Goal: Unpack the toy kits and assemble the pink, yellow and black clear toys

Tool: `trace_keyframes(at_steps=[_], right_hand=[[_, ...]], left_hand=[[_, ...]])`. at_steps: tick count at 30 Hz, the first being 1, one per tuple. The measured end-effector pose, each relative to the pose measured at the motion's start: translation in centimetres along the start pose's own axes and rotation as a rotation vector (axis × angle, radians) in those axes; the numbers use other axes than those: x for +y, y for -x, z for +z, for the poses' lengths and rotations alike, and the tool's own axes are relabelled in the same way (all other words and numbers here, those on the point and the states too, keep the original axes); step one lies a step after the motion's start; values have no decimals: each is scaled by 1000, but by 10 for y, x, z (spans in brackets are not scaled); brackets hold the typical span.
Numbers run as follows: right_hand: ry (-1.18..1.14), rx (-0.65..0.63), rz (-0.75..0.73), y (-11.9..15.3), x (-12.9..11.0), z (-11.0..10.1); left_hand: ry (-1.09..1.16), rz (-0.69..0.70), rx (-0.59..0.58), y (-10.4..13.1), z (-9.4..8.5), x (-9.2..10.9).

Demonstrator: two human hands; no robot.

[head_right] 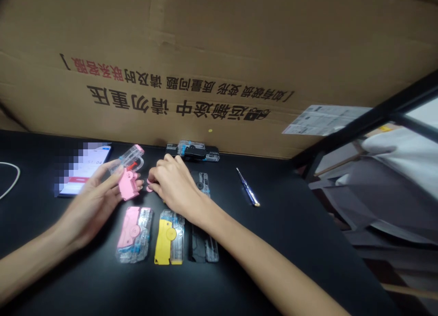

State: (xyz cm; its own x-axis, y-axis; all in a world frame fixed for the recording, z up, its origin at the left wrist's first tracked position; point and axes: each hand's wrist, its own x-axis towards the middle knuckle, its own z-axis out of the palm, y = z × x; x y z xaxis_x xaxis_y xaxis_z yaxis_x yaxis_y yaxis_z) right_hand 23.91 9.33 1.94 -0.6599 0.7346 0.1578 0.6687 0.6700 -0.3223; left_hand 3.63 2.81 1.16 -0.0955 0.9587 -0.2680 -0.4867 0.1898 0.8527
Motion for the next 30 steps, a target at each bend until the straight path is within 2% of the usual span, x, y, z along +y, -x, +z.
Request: trace_keyframes(at_steps=[8, 11, 14, 19, 23, 26, 30], right_hand=[[-88, 130, 69, 10, -17, -28], [-238, 254, 121, 18, -30, -35], [-312, 331, 111, 27, -40, -33], [-278, 377, 88, 35, -45, -23], [-310, 421, 78, 39, -48, -23], [-347, 405, 62, 44, -52, -25], [-470, 365, 111, 52, -56, -29]], left_hand=[[-27, 84, -7, -1, -1, 0], [-28, 100, -42, 2, 1, 0], [-22, 91, -100, 5, 3, 1], [-3, 70, -180, 8, 7, 3], [8, 70, -196, 11, 7, 6], [-17, 82, -220, 11, 6, 8], [-140, 140, -264, 8, 2, 8]])
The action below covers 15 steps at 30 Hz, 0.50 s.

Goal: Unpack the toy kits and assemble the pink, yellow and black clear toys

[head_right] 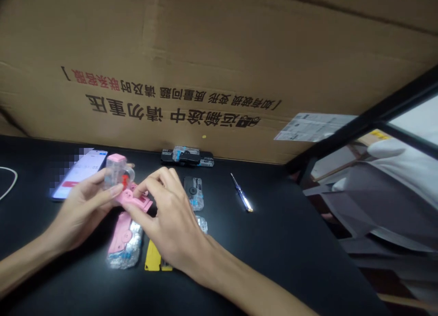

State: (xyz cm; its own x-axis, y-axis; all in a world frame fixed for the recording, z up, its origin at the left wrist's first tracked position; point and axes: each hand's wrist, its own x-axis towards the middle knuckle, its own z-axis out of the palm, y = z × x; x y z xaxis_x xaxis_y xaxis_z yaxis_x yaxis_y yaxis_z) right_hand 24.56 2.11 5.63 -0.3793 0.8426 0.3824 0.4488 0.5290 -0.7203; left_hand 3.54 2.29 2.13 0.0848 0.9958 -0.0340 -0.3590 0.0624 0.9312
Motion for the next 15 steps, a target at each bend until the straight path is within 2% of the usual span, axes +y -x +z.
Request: trace_keyframes(at_steps=[3, 7, 15], right_hand=[[-46, -37, -2, 6, 0, -8], [-77, -83, -120, 16, 9, -18], [8, 39, -314, 29, 19, -13]], left_hand=[[-66, 10, -11, -2, -5, -2], [-166, -14, -27, 1, -12, -2], [-301, -35, -1, 3, -17, 2]])
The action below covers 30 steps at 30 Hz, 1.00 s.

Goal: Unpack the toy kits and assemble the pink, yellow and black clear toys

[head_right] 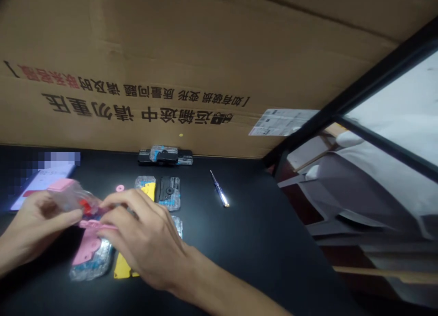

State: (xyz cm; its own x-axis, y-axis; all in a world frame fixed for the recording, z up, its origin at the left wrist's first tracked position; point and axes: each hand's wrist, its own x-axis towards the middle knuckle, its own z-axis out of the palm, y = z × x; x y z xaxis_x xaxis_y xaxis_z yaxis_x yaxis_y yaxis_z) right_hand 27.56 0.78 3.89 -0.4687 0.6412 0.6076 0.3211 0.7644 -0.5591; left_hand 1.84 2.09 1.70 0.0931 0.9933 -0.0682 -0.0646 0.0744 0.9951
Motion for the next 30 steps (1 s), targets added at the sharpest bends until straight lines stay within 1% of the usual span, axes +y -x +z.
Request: trace_keyframes(at_steps=[3, 6, 11, 16, 23, 30], right_hand=[[-10, 22, -38, 3, 4, 3], [16, 34, -37, 6, 9, 5], [121, 44, -105, 12, 17, 8], [76, -1, -29, 13, 19, 8], [108, -90, 8, 11, 16, 3], [98, -68, 14, 10, 19, 6]], left_hand=[[-20, 7, -37, -1, 1, 2], [-33, 4, -51, -2, 2, 1], [39, -61, -99, -6, 5, -5], [97, -57, -108, -5, 9, -4], [76, -46, -141, -6, 12, -4], [68, 16, -115, -5, 16, -2]])
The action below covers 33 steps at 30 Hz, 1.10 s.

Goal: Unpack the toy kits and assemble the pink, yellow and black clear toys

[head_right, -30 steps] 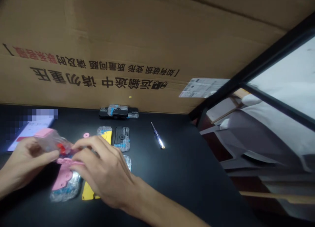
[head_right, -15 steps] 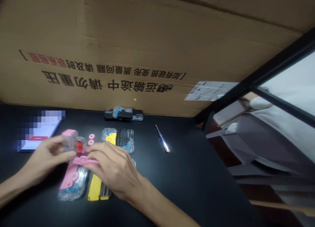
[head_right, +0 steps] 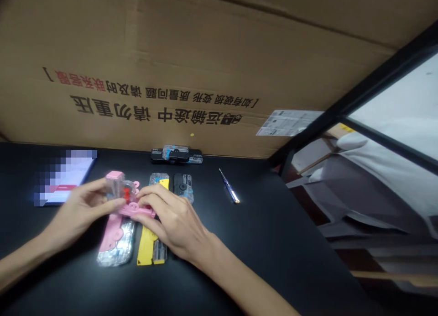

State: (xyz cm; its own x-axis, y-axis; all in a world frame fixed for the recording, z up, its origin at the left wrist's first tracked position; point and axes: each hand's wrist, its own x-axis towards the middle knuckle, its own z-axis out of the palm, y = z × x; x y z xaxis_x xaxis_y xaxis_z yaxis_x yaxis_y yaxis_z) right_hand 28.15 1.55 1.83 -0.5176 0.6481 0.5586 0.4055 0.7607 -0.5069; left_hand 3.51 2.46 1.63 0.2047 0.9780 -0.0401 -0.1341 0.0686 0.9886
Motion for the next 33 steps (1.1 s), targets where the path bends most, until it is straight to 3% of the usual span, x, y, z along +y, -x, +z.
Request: trace_keyframes(at_steps=[7, 13, 19, 25, 33], right_hand=[[11, 14, 48, 7, 2, 0], [154, 107, -23, 9, -1, 2], [193, 228, -93, 9, -6, 8], [137, 386, -58, 13, -15, 15], [120, 363, -98, 14, -16, 19]], left_hand=[[-9, 19, 27, -1, 3, -1], [37, 19, 49, -1, 3, 0], [85, 32, -19, 3, 4, 0], [118, 16, -58, 6, 5, -2], [40, -54, -201, 18, 6, 4]])
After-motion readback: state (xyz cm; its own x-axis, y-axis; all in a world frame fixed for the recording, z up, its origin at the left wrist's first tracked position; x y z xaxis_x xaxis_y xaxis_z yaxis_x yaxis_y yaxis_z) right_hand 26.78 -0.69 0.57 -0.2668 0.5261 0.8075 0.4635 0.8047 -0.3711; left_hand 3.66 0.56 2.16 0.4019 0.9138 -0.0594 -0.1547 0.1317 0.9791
